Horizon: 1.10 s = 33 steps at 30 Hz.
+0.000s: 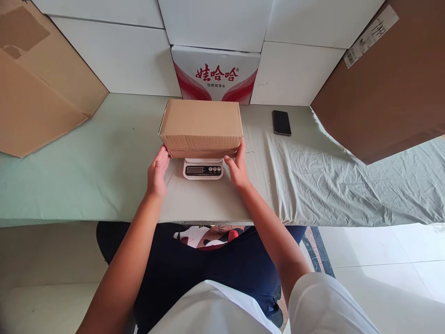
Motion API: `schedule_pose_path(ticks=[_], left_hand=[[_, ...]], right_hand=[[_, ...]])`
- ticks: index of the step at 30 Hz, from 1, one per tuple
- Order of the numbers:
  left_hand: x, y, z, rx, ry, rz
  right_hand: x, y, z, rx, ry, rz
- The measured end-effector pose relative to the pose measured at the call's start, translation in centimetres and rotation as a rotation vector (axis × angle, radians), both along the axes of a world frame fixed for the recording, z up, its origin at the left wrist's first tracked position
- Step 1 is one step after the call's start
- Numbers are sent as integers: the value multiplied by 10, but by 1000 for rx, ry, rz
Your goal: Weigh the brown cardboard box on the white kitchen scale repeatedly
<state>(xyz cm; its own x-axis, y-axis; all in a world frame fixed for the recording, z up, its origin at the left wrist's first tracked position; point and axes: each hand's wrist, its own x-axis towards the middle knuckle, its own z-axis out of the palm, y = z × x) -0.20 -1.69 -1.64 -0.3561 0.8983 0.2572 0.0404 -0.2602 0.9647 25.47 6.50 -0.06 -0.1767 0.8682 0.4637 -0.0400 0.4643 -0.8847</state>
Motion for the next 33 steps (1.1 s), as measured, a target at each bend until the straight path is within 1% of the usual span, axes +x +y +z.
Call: schedule_pose_path(ticks=[6, 9, 13, 15, 17, 20, 22, 24, 27, 33], left_hand=[[-1, 0, 4, 29, 9, 3], [-4, 1, 7, 71, -21, 39], [-8, 3, 9, 88, -52, 113], [-8, 3, 9, 72, -50, 118], [-7, 4, 9, 42, -50, 99], [-6, 5, 10, 6, -58, 81], [-6, 6, 11, -5, -64, 79], [-6, 7, 11, -11, -68, 77], [-7, 8, 10, -18, -69, 78], [-9, 10, 6, -27, -61, 73]], right_hand=[[-1, -3, 4, 0, 28, 2], [-1, -2, 4, -22, 98, -64], [2, 2, 8, -142, 273, -198], [4, 3, 12, -232, 377, -247], [5, 5, 14, -330, 465, -265], [7, 8, 14, -442, 551, -274], [7, 12, 11, -479, 572, -266], [7, 16, 7, -505, 569, -230], [8, 20, 2, -520, 545, -171], [9, 25, -3, -501, 524, -155]])
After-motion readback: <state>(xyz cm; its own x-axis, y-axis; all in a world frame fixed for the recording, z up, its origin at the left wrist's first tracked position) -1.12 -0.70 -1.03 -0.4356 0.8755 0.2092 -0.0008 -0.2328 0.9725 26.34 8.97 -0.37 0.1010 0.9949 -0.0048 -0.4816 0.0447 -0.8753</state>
